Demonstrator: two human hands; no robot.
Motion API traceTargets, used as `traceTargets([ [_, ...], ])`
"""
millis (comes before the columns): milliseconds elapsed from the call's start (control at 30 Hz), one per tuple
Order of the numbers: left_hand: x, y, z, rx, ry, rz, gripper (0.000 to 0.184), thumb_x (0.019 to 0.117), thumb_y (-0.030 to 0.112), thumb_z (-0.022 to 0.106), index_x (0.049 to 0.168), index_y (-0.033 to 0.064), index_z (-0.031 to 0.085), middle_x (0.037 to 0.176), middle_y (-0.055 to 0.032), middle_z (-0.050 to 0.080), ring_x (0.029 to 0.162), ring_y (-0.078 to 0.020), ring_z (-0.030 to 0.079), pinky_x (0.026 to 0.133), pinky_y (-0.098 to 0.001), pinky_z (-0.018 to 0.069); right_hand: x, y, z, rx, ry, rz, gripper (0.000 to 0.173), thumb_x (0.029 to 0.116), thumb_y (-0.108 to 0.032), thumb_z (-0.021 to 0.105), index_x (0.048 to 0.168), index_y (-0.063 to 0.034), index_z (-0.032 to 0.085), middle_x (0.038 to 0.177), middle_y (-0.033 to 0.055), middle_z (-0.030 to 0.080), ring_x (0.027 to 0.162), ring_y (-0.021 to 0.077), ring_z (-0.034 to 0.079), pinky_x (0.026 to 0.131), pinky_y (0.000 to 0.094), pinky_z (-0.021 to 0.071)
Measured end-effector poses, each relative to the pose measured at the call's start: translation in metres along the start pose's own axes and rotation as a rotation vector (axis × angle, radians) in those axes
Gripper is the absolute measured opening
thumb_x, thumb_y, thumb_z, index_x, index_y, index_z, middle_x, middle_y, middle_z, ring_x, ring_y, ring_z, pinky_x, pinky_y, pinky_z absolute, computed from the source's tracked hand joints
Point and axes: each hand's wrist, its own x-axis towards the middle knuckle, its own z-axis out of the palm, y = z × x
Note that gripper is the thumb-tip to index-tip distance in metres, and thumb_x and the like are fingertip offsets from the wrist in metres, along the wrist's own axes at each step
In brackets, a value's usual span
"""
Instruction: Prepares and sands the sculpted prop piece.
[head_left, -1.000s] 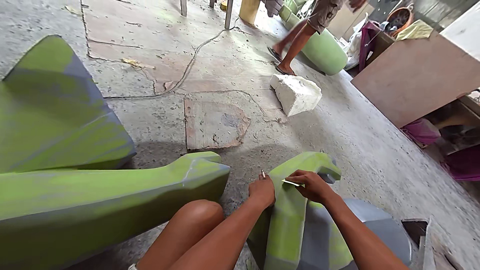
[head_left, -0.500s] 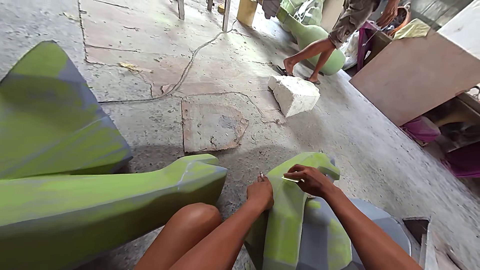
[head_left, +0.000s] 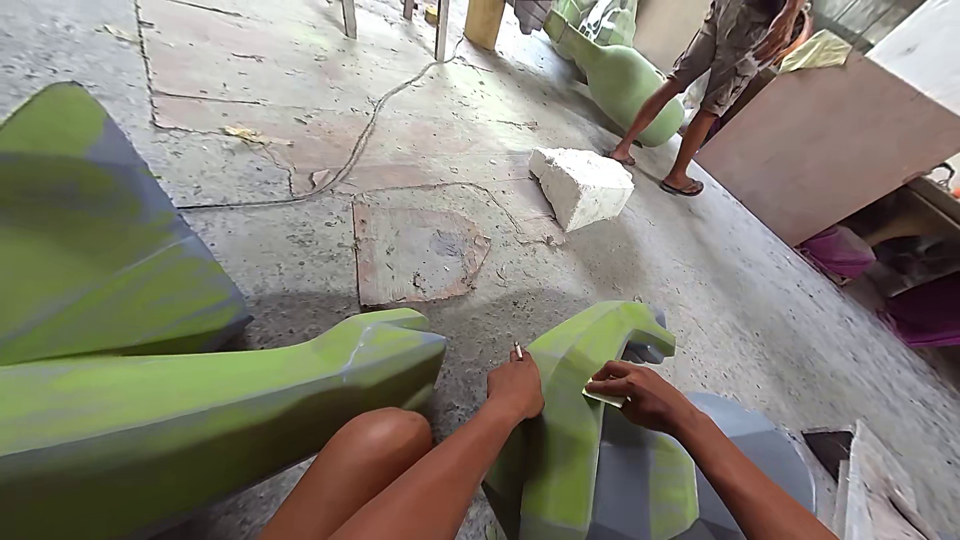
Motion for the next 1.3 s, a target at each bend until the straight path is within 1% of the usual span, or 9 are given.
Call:
traceTargets([
  [200,-0.003,0.001,-0.002,-0.011,0.010,0.002,0.091,0.0770,0.028,0.074,0.153,-0.0023,0.033,0.128,-0.0240,0.064,0.114,-0.0419,0.065,0.087,-0.0615,0.0541,-0.029,-0.005,0.023,0.015,0.149,0.027,0.049,0.0923,-0.009,0.061,0.132,-0.0355,0.068,0.129,-0.0003,0.067,0.121,0.0152,0.063,0.101,0.0372,0.0553],
  [267,-0.003,0.002,-0.002,-0.002,0.012,-0.002,0.092,0.0763,0.027,0.075,0.152,-0.0029,0.032,0.128,-0.0240,0.064,0.114,-0.0416,0.065,0.087,-0.0608,0.0543,-0.030,-0.006,0.020,-0.002,0.140,0.033,0.049,0.0906,-0.009,0.062,0.131,-0.0354,0.069,0.128,-0.0014,0.067,0.120,0.0149,0.063,0.100,0.0371,0.0557],
  [400,0.000,0.002,0.002,0.000,0.023,-0.015,0.096,0.0754,0.028,0.075,0.154,-0.0037,0.029,0.131,-0.0248,0.062,0.113,-0.0414,0.066,0.086,-0.0593,0.0553,-0.018,-0.006,0.006,-0.040,0.200,0.097,0.033,0.0968,-0.018,0.057,0.121,-0.0322,0.074,0.119,-0.0055,0.072,0.111,0.0095,0.068,0.094,0.0361,0.0581],
  [533,0.000,0.002,0.003,0.000,0.021,-0.020,0.097,0.0772,0.027,0.073,0.156,-0.0038,0.027,0.134,-0.0250,0.060,0.115,-0.0410,0.065,0.087,-0.0592,0.0552,0.005,-0.005,0.001,-0.055,0.204,0.224,0.036,0.1003,-0.020,0.052,0.128,-0.0317,0.072,0.124,-0.0059,0.071,0.109,0.0085,0.069,0.092,0.0353,0.0586],
  [700,-0.002,0.002,0.001,0.006,0.026,-0.012,0.095,0.0764,0.028,0.074,0.154,-0.0038,0.030,0.133,-0.0244,0.061,0.115,-0.0408,0.065,0.088,-0.0585,0.0549,-0.003,-0.013,0.019,-0.164,0.137,0.246,0.042,0.0973,-0.013,0.053,0.133,-0.0290,0.070,0.129,-0.0020,0.071,0.112,0.0186,0.071,0.090,0.0462,0.0594],
  [833,-0.003,0.002,-0.002,-0.006,0.021,-0.006,0.094,0.0757,0.028,0.074,0.153,-0.0036,0.031,0.132,-0.0244,0.061,0.114,-0.0407,0.065,0.087,-0.0591,0.0548,-0.026,-0.019,0.029,-0.282,0.214,0.209,0.044,0.0948,-0.006,0.055,0.131,-0.0259,0.071,0.131,-0.0009,0.070,0.120,0.0150,0.068,0.097,0.0380,0.0582],
  [933,-0.002,0.004,0.000,0.005,0.024,-0.004,0.092,0.0764,0.026,0.074,0.152,-0.0038,0.032,0.130,-0.0243,0.062,0.114,-0.0404,0.066,0.087,-0.0588,0.0550,-0.038,-0.015,0.025,-0.290,0.213,0.179,0.040,0.0956,-0.012,0.057,0.130,-0.0264,0.071,0.125,-0.0005,0.072,0.114,0.0153,0.069,0.093,0.0369,0.0595],
  [1067,-0.002,0.004,0.001,0.003,0.035,-0.011,0.098,0.0759,0.027,0.075,0.156,-0.0043,0.028,0.136,-0.0258,0.058,0.114,-0.0424,0.065,0.088,-0.0596,0.0547,-0.029,-0.010,0.008,-0.156,0.300,0.316,0.037,0.0992,-0.020,0.053,0.131,-0.0287,0.071,0.125,-0.0035,0.071,0.106,0.0129,0.071,0.086,0.0384,0.0610],
  [1300,-0.001,0.005,0.002,0.011,0.023,-0.009,0.093,0.0795,0.025,0.072,0.155,-0.0048,0.028,0.140,-0.0268,0.055,0.115,-0.0420,0.065,0.088,-0.0593,0.0551,0.009,0.000,0.006,-0.152,0.095,0.550,0.039,0.0993,-0.021,0.049,0.131,-0.0272,0.071,0.123,0.0006,0.072,0.111,0.0197,0.069,0.094,0.0456,0.0566],
])
